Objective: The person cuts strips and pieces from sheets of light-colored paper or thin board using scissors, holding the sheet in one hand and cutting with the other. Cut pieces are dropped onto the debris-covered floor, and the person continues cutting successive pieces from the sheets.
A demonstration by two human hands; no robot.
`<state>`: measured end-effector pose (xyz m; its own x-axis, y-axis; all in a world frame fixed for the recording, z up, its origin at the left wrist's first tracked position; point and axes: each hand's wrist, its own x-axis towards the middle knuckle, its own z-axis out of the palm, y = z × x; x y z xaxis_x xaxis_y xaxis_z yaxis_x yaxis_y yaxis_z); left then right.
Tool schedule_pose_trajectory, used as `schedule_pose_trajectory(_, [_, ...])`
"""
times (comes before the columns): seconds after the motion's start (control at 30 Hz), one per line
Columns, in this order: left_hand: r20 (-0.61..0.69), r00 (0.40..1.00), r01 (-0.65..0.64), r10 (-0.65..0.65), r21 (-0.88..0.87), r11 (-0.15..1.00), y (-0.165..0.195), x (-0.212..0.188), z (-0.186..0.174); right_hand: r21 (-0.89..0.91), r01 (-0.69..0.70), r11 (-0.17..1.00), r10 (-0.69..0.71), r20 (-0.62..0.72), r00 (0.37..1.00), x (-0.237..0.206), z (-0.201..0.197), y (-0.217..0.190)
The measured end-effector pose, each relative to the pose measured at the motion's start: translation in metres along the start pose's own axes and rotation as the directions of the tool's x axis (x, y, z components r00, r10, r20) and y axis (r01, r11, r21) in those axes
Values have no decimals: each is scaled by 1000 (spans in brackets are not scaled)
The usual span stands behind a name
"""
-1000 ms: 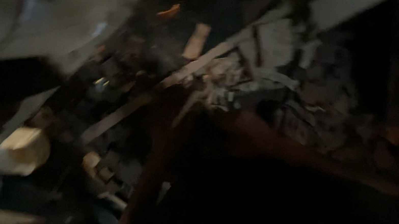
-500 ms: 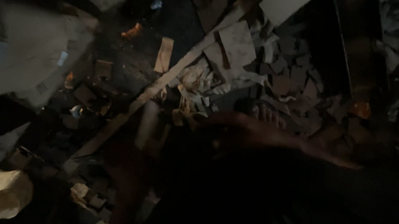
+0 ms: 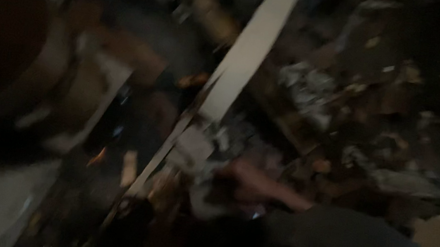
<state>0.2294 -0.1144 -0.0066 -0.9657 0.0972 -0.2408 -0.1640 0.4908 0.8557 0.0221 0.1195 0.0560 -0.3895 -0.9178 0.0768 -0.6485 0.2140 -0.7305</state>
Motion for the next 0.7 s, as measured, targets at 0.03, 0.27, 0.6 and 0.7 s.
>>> schedule_pose_trajectory(0.03, [48,999,-9,10,-13,1000,1,13,14,-82,-70,994,78,93,993,-20,3,15])
schedule_pose_trajectory(0.27, [343,938,56,-44,-26,998,-7,94,76,-221,-344,913,408,447,796,-83,23,57])
schedule_pose_trajectory(0.6, [642,728,273,-241,50,961,-5,125,64,-276,31,961,46,270,962,-49,-1,2])
schedule_pose_trajectory(0.7, [629,742,267,-233,41,963,-8,122,67,-187,-142,972,215,470,856,-38,-3,5])
